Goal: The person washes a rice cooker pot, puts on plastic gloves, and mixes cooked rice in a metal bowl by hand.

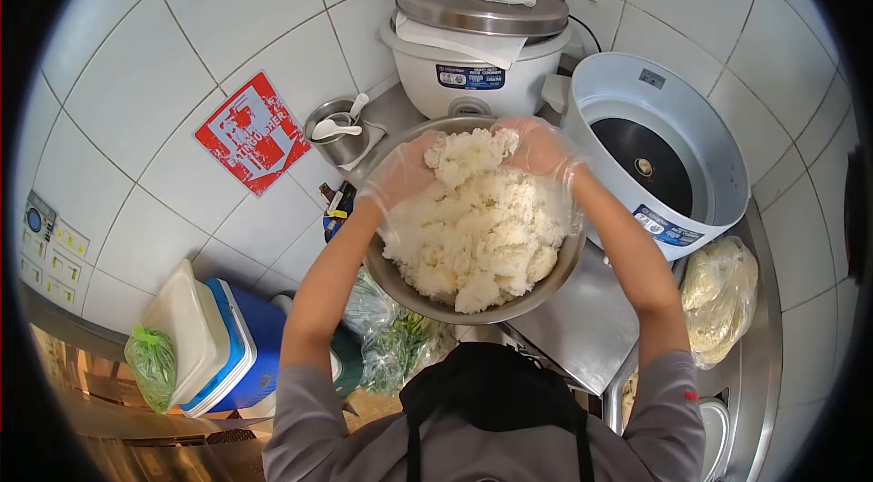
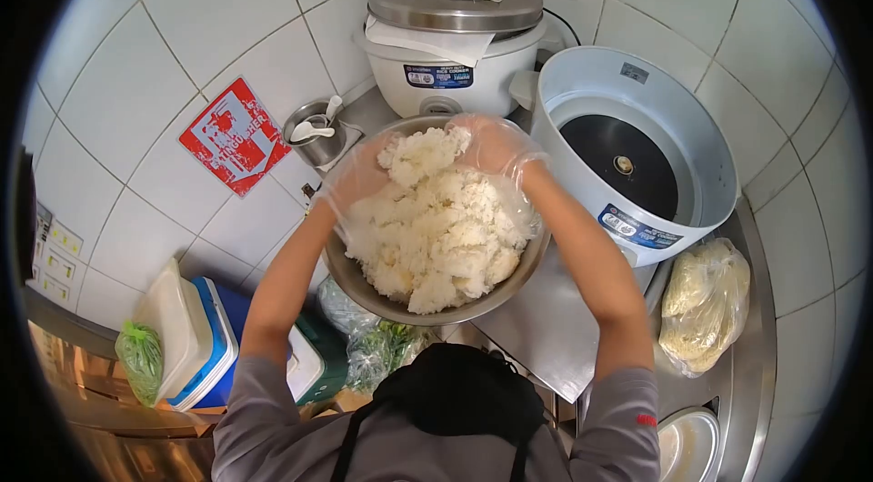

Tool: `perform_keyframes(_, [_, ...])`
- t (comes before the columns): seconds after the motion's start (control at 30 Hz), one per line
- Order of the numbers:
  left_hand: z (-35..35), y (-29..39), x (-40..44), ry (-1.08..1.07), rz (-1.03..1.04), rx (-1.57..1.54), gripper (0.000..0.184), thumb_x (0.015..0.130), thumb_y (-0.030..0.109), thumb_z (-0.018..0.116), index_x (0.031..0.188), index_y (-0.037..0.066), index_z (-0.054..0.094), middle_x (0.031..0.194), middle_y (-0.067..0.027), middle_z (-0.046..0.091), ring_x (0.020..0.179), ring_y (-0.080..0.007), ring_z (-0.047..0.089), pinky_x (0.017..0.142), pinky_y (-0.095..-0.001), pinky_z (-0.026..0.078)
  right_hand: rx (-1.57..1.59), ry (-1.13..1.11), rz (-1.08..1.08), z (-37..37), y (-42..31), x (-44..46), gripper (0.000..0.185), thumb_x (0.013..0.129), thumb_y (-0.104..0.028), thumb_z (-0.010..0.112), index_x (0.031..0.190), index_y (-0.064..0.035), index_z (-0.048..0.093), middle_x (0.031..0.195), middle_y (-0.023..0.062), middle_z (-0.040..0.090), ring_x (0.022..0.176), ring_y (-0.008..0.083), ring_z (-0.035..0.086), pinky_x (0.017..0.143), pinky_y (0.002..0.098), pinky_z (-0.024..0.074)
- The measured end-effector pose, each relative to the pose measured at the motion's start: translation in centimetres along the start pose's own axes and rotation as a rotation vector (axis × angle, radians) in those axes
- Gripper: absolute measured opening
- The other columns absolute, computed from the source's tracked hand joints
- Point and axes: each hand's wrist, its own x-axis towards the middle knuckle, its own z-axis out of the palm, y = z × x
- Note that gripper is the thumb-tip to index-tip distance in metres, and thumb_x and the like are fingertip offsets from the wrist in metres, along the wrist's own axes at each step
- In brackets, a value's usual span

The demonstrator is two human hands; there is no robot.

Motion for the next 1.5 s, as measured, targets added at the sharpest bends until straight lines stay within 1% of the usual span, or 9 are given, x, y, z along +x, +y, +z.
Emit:
perform_keyframes(0.23, [-3.3, 2.1, -4.3, -0.294, 0.091, 0.279, 0.046, 0.066, 0.026, 0.065, 0.106, 0.007, 0.055, 0.100, -0.0181, 0.057, 0.091, -0.0337, 0.055, 0.079, -0.0384, 0.045, -0.363, -0.208, -0.395, 2.5, -1.9, -1.1, 0.064, 0.063, -0.018, 0.071, 0.121, -0.0157, 0.045, 0.122, 0.0133, 0.043, 0.115, 0.0353, 0.037, 0.097, 0.0450, 0.0304])
perform_keyframes(0.47, [0.2, 0.9, -6.1, -0.385, 0.035, 0.649, 0.069, 0.062, 0.019, 0.069, 0.124, 0.015, 0.039, 0.123, -0.0201, 0.038, 0.095, -0.0372, 0.051, 0.081, -0.0409, 0.043, -0.441, -0.371, -0.145, 5.6, -4.5, 0.6, 0.060, 0.057, -0.011, 0.069, 0.113, -0.0221, 0.050, 0.107, 0.0089, 0.049, 0.107, 0.0320, 0.042, 0.089, 0.0440, 0.0376])
perform_keyframes(0.57, [1.4, -0.1, -6.0, -0.379, -0.129, 0.551, 0.064, 0.061, 0.012, 0.068, 0.119, 0.013, 0.043, 0.119, -0.0193, 0.043, 0.099, -0.0362, 0.050, 0.083, -0.0401, 0.043, -0.356, 0.010, -0.354, 9.4, -0.7, 0.7, 0.053, 0.056, -0.008, 0.066, 0.106, -0.0196, 0.053, 0.102, 0.0087, 0.051, 0.099, 0.0291, 0.047, 0.083, 0.0406, 0.0406])
perform_keyframes(0.77, [-0.4, 0.2, -5.1, -0.189, -0.161, 0.179, 0.055, 0.060, 0.007, 0.067, 0.111, 0.008, 0.046, 0.105, -0.0148, 0.054, 0.101, -0.0302, 0.051, 0.083, -0.0363, 0.043, -0.106, -0.022, -0.048, 4.5, -1.9, 0.9, 0.033, 0.063, -0.009, 0.064, 0.095, -0.0092, 0.056, 0.094, 0.0139, 0.054, 0.092, 0.0307, 0.052, 0.083, 0.0367, 0.0407])
perform_keyframes(0.87, [-1.8, 1.7, -4.8, 0.029, -0.203, -0.036, 0.050, 0.065, 0.012, 0.068, 0.109, 0.006, 0.046, 0.100, -0.0132, 0.057, 0.096, -0.0276, 0.054, 0.083, -0.0334, 0.043, -0.028, 0.032, -0.155, 3.4, -0.5, 0.0, 0.031, 0.066, -0.017, 0.066, 0.094, -0.0074, 0.056, 0.094, 0.0151, 0.056, 0.093, 0.0305, 0.053, 0.085, 0.0359, 0.0403])
perform_keyframes(1.03, [-1.6, 1.8, -5.4, -0.058, -0.062, -0.019, 0.048, 0.073, 0.029, 0.064, 0.111, 0.003, 0.051, 0.105, -0.0155, 0.057, 0.096, -0.0288, 0.055, 0.084, -0.0324, 0.043, -0.350, -0.213, -0.433, 2.6, -4.0, -7.5, 0.037, 0.070, -0.032, 0.066, 0.100, -0.0133, 0.058, 0.127, 0.0128, 0.036, 0.115, 0.0383, 0.034, 0.098, 0.0451, 0.0279])
perform_keyframes(1.17, [-1.2, 3.2, -7.1, -0.294, -0.012, 0.226, 0.050, 0.070, 0.032, 0.063, 0.113, 0.007, 0.053, 0.112, -0.0175, 0.052, 0.101, -0.0302, 0.052, 0.087, -0.0347, 0.041, -0.544, -0.400, -0.247, 4.5, -4.4, -8.3, 0.057, 0.068, -0.031, 0.067, 0.121, -0.0220, 0.048, 0.136, 0.0074, 0.025, 0.120, 0.0451, 0.027, 0.097, 0.0506, 0.0296])
perform_keyframes(1.3, [-2.0, 6.5, -8.3, -0.508, 0.012, 0.248, 0.061, 0.060, 0.032, 0.069, 0.114, 0.010, 0.052, 0.124, -0.0246, 0.040, 0.108, -0.0360, 0.046, 0.093, -0.0391, 0.037, -0.332, -0.198, -0.210, 6.7, -2.6, -8.7, 0.051, 0.065, -0.020, 0.068, 0.114, -0.0172, 0.053, 0.134, 0.0089, 0.028, 0.118, 0.0405, 0.030, 0.102, 0.0496, 0.0237])
perform_keyframes(1.5, [1.7, 4.7, -10.8, -0.422, 0.162, 0.530, 0.073, 0.059, 0.021, 0.067, 0.126, 0.017, 0.040, 0.129, -0.0270, 0.028, 0.101, -0.0428, 0.046, 0.088, -0.0430, 0.039, 0.018, 0.061, -0.072, 4.1, -1.3, -6.8, 0.051, 0.068, -0.022, 0.068, 0.114, -0.0076, 0.052, 0.121, 0.0144, 0.047, 0.112, 0.0304, 0.043, 0.099, 0.0376, 0.0309])
